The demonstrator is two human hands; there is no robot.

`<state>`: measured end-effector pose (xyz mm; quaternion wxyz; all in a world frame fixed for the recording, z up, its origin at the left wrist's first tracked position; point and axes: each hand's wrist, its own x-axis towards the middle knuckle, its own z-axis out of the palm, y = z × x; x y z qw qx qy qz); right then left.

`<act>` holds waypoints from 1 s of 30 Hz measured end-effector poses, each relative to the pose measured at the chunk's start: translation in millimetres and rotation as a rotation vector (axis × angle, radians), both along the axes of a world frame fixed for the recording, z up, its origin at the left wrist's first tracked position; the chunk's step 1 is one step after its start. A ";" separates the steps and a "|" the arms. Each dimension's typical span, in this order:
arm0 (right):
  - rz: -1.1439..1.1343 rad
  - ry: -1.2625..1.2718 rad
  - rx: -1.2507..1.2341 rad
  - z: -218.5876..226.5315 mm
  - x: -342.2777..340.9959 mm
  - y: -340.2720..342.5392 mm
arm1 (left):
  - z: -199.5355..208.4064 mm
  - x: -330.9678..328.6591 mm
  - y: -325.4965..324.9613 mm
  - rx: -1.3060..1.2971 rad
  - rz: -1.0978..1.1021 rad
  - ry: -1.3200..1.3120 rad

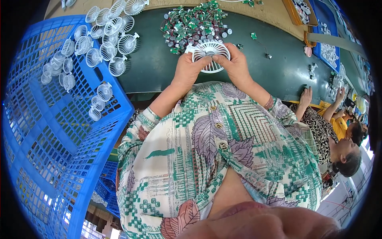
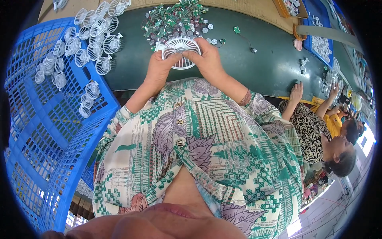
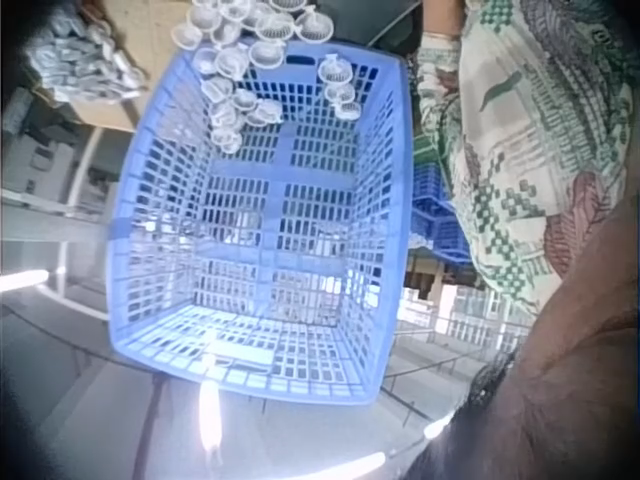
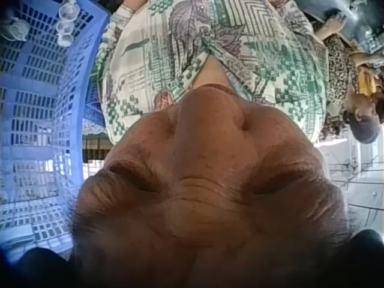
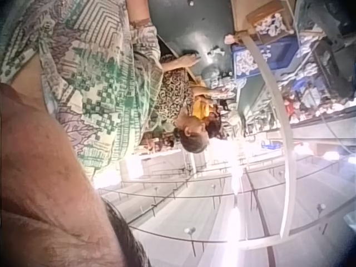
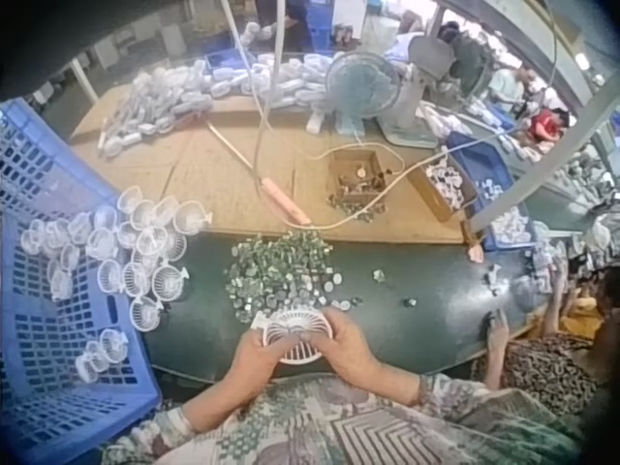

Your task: The person assembles small fan parts by taking electronic motor components and fitting them into plastic fan grilles by hand.

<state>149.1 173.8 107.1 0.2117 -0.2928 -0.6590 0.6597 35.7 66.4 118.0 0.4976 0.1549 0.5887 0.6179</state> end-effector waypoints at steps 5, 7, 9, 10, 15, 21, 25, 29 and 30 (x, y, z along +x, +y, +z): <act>-0.025 -0.041 0.035 -2.4 -2.8 -7.8 | -4.8 -3.0 -1.0 0.014 0.027 0.041; -0.029 -0.013 -0.012 -9.3 -6.3 -6.5 | -5.1 -6.6 -1.2 0.012 -0.014 0.063; -0.048 -0.138 0.098 -4.2 -1.5 -2.1 | -5.5 -5.4 4.5 -0.027 -0.075 0.150; -0.061 -0.161 0.074 -2.5 -0.3 -0.1 | -8.9 -8.7 5.4 -0.033 -0.140 0.191; -0.427 -0.187 -0.310 -52.9 31.3 67.8 | -39.2 -37.3 -12.1 -0.113 -0.006 0.219; -0.729 -0.114 -0.696 -125.7 114.6 185.8 | -56.1 -161.8 -34.5 -0.356 0.403 1.224; -0.814 -0.051 -0.722 -155.3 165.9 210.9 | -47.6 -210.1 -10.8 -0.496 0.126 1.674; -0.850 -0.471 -0.170 -151.1 157.9 177.8 | -61.7 -245.9 11.9 -0.480 -0.218 1.972; -0.744 -0.577 0.064 -157.1 160.1 173.6 | -66.7 -252.2 17.8 -0.578 -0.264 2.004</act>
